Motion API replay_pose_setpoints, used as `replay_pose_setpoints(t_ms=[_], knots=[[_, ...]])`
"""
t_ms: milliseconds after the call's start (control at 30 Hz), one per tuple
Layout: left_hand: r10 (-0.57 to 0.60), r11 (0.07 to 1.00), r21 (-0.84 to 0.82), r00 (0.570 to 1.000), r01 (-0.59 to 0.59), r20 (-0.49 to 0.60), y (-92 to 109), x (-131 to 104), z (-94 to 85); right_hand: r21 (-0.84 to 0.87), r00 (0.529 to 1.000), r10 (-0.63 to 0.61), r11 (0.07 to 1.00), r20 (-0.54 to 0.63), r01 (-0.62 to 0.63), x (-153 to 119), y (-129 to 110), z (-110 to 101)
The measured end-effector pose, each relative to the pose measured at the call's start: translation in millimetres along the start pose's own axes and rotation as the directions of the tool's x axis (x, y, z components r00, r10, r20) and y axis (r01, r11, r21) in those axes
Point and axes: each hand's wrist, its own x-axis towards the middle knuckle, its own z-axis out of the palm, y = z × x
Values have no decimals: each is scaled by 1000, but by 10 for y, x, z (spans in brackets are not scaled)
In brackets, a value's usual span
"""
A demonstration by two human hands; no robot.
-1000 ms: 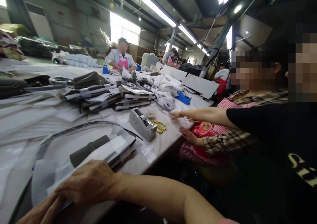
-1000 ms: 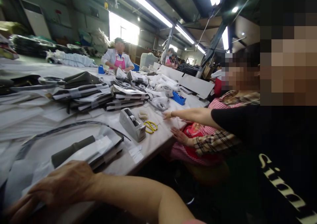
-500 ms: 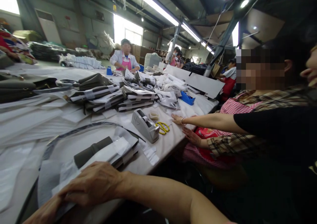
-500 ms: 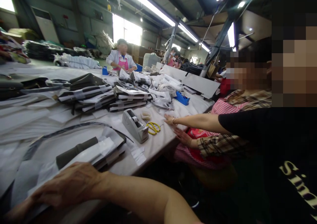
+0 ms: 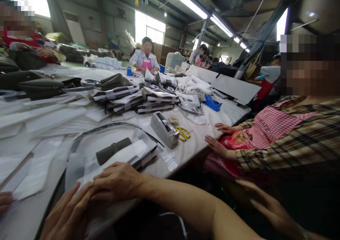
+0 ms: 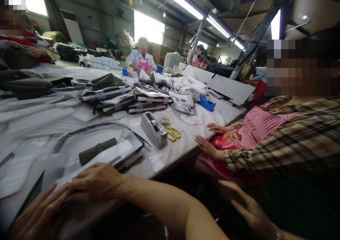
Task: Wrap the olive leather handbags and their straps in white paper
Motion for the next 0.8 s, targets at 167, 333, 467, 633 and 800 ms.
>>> replay_pose_setpoints(t_ms=[167, 333, 467, 633, 800], knots=[[48, 997, 64, 996, -52, 71, -161, -186, 54, 8, 1000, -15, 1000, 15, 15, -39, -26, -26], [108, 991, 68, 993, -111, 43, -226, -168, 59, -2, 999, -17, 1000, 37, 17, -42, -6, -44], [57, 997, -62, 997, -54, 60, -67, 4, -125, 46, 999, -49, 998, 5, 49, -53, -21, -43], [-158, 967, -183, 980, 179, 120, 232, 182, -321, 160, 995, -1, 987, -103, 17, -104, -101, -55], [-207, 961, -188, 978, 203, -2, 271, 136, -193, 205, 990, -24, 977, -142, 53, -100, -79, -24]])
